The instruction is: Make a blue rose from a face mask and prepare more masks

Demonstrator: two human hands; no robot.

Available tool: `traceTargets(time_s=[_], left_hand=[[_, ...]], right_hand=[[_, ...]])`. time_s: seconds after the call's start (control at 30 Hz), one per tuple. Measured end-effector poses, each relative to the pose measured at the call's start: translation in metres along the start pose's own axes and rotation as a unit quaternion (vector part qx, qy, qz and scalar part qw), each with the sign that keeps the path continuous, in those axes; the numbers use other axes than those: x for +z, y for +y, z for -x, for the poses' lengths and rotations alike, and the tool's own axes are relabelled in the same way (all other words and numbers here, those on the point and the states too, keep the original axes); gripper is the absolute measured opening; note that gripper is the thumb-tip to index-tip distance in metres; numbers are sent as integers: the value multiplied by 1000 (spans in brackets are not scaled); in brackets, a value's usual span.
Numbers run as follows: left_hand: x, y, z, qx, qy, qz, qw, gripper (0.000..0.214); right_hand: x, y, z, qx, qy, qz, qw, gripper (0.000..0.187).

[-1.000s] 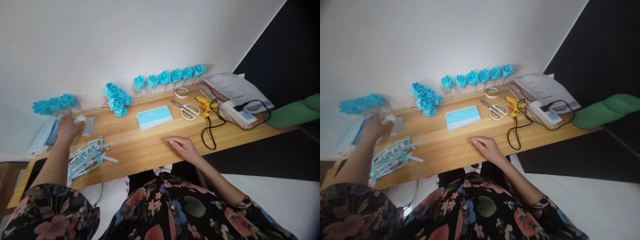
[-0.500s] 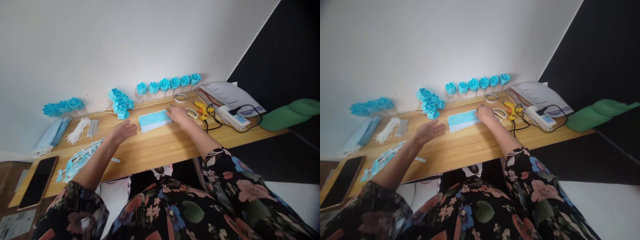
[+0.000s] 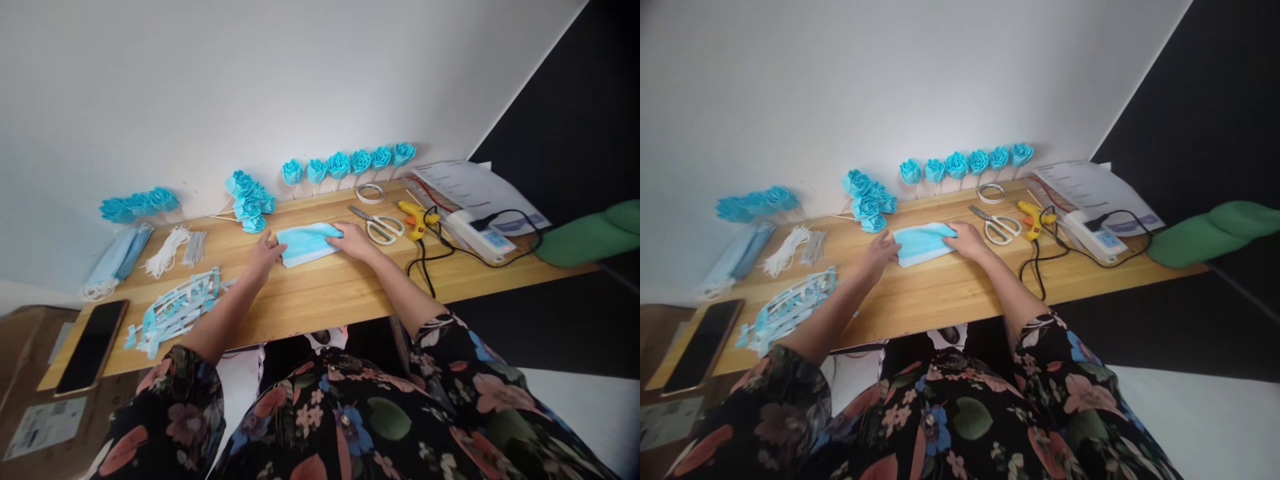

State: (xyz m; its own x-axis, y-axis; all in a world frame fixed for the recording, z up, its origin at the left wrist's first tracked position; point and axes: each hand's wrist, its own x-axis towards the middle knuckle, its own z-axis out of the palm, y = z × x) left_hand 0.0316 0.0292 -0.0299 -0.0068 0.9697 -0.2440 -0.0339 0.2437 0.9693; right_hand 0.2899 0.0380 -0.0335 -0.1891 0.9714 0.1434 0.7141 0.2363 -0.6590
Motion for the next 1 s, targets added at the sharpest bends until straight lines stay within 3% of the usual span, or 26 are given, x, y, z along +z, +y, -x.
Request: traceTargets(time_s=[0.1,0.17,0.3,0.37,0.43,0.53,0.67,0.83,0.93,1.0], left_hand=[[7,0,4,54,-15,-21,998,72],[7,4,5,107,-22,-13,994,51],[1,11,0,221,36,-88,971,19],[-2,8,-5,221,40,-111,968,18],[-3,-1,-10,190,8,-100,977,21],[-3,-15,-15,165,-34,-97,981,24],[-4,-22,-14,176,-50,-115,977,23],[-5,-14,-5,203,-3,-62,977,19],[-5,-8,1,216,14,-32,976,19],[-4,-5,6,226,16,-34,973,21]], right_hand=[[0,5,3,-20,43,-123,991,36],[-5,2,3,-45,64,-166,983,39],[-20,-7,4,-102,82,-174,976,51],[-21,-5,4,-92,76,-171,978,74],[-14,2,4,-51,51,-196,978,97],[1,16,5,-11,13,-275,961,110],[8,20,6,-14,14,-305,952,104],[-2,8,11,-9,31,-375,927,97],[-4,1,14,12,8,-418,908,95],[-2,-1,15,29,-11,-421,907,82]])
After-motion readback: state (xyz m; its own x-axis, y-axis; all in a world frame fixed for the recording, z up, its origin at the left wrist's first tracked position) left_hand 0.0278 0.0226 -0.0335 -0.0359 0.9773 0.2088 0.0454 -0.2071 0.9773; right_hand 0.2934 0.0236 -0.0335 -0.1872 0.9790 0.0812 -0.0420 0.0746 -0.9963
